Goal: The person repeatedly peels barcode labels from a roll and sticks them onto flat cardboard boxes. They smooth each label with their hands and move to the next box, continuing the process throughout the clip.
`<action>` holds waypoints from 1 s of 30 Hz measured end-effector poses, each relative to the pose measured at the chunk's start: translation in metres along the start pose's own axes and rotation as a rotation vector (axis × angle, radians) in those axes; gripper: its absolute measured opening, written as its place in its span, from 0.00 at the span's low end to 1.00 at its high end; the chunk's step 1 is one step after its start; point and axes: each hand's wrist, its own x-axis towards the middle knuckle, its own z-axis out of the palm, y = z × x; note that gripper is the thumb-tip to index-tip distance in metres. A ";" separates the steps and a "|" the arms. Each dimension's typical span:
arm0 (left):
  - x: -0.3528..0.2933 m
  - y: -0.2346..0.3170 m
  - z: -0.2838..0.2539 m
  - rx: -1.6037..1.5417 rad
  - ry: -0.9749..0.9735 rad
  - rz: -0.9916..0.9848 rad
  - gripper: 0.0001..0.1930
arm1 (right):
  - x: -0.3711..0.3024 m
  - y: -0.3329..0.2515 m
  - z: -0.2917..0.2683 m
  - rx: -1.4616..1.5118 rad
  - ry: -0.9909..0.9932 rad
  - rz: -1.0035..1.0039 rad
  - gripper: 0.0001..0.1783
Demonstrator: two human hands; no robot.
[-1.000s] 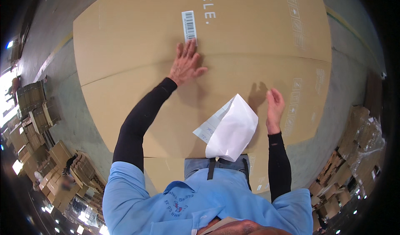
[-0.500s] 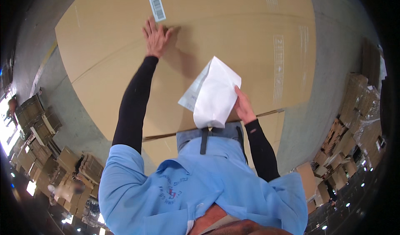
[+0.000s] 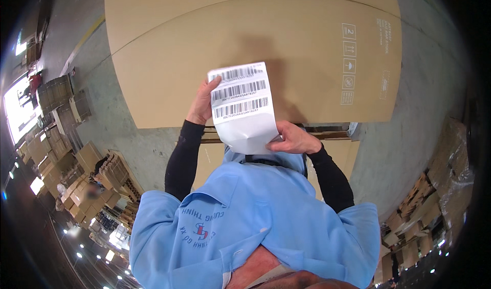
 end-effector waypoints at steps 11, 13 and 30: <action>-0.057 0.063 0.096 0.197 -0.005 0.607 0.18 | -0.032 -0.057 -0.002 -0.078 0.234 -0.403 0.18; -0.064 0.072 0.094 0.122 -0.063 0.585 0.19 | -0.036 -0.068 0.015 -0.172 0.295 -0.428 0.17; -0.141 -0.010 0.077 1.175 -0.125 1.025 0.11 | 0.020 -0.004 0.135 -0.457 0.811 -0.490 0.12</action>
